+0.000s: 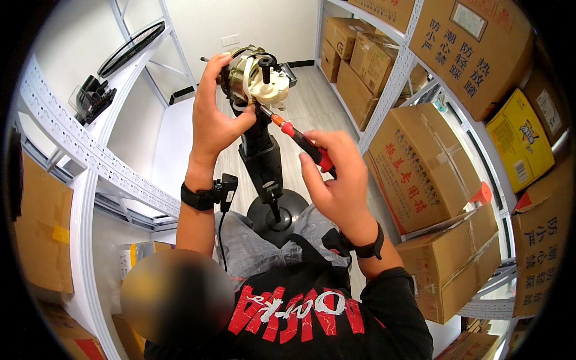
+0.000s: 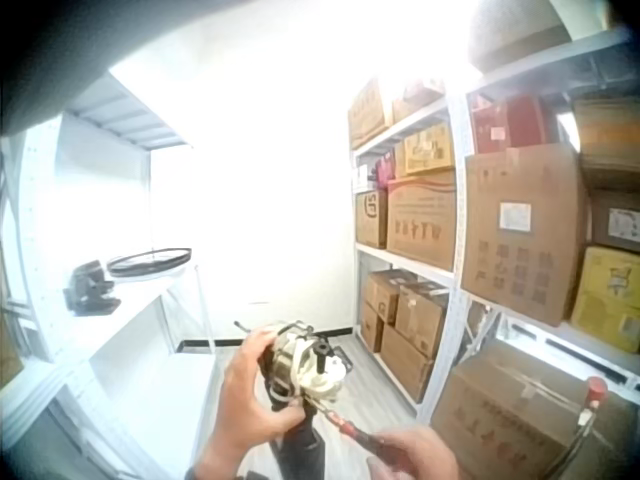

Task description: The person sits on the floor in a storage room and uses a screwdriver to tighten screws on a motor component mounted on a stand. They rotate the component to access different screws and continue the assembly process.

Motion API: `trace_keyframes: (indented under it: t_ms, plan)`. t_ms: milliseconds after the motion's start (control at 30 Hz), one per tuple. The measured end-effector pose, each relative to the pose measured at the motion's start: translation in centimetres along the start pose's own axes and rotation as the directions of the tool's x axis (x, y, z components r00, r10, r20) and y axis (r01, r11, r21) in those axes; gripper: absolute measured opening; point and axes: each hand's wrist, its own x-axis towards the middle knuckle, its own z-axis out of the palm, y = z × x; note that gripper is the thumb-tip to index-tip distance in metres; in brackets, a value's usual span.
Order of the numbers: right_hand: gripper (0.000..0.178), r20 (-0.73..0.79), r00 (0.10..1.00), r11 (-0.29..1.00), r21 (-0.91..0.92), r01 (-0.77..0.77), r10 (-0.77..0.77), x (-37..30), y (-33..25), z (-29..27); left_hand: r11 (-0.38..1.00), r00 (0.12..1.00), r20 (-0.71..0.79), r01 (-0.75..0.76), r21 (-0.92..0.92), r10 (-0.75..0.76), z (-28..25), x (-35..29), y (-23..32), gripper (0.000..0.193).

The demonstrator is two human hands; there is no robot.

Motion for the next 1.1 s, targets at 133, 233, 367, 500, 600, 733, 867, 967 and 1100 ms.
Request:
trace_keyframes:
  t_ms: [133, 233, 367, 500, 600, 733, 867, 967, 1100]
  plan:
    - [0.027, 0.060, 0.939, 0.937, 0.073, -0.341, 0.338, -0.6, -0.1, -0.6, 1.000, 1.000, -0.003, -0.012, -0.015, 0.012, -0.1, 0.0, 0.0, 0.080]
    - [0.025, -0.033, 0.989, 0.988, 0.059, -0.140, 0.143, -0.5, 0.7, -0.2, 1.000, 1.000, -0.003, -0.008, -0.025, 0.008, 0.0, 0.1, 0.1, 0.079]
    - [0.024, -0.073, 0.996, 0.999, -0.020, 0.047, -0.048, -0.2, 0.9, 0.0, 0.999, 1.000, 0.001, -0.007, -0.043, 0.007, -0.1, 0.1, 0.0, 0.078]
    - [0.025, 0.021, 0.955, 0.949, 0.109, -0.297, 0.297, -0.9, 0.3, -0.4, 0.999, 1.000, -0.001, -0.008, -0.031, 0.008, -0.3, 0.0, 0.0, 0.078]
    - [0.023, -0.029, 0.968, 0.965, 0.084, -0.247, 0.250, -1.2, 0.8, -0.1, 1.000, 1.000, 0.005, 0.000, -0.031, 0.000, -0.2, 0.0, 0.1, 0.078]
    - [0.021, -0.110, 0.992, 0.998, 0.024, -0.055, 0.057, -0.9, 1.0, 0.2, 0.999, 1.000, 0.013, 0.010, -0.041, -0.010, -0.2, 0.0, 0.2, 0.078]
    - [0.022, -0.091, 0.995, 0.999, -0.020, -0.042, 0.040, -0.9, 1.0, 0.2, 0.999, 1.000, 0.011, -0.006, -0.047, 0.007, -0.2, -0.1, 0.1, 0.077]
    - [0.022, -0.100, 0.993, 0.998, -0.007, -0.061, 0.060, -1.0, 0.9, 0.3, 0.995, 1.000, 0.001, -0.016, -0.099, 0.016, -0.1, -0.5, 0.1, 0.070]
    - [0.022, -0.083, 0.996, 0.998, -0.031, -0.046, 0.043, -1.2, 0.9, 0.3, 0.997, 0.992, -0.106, -0.061, 0.054, 0.067, 0.0, -0.8, 1.0, 0.053]
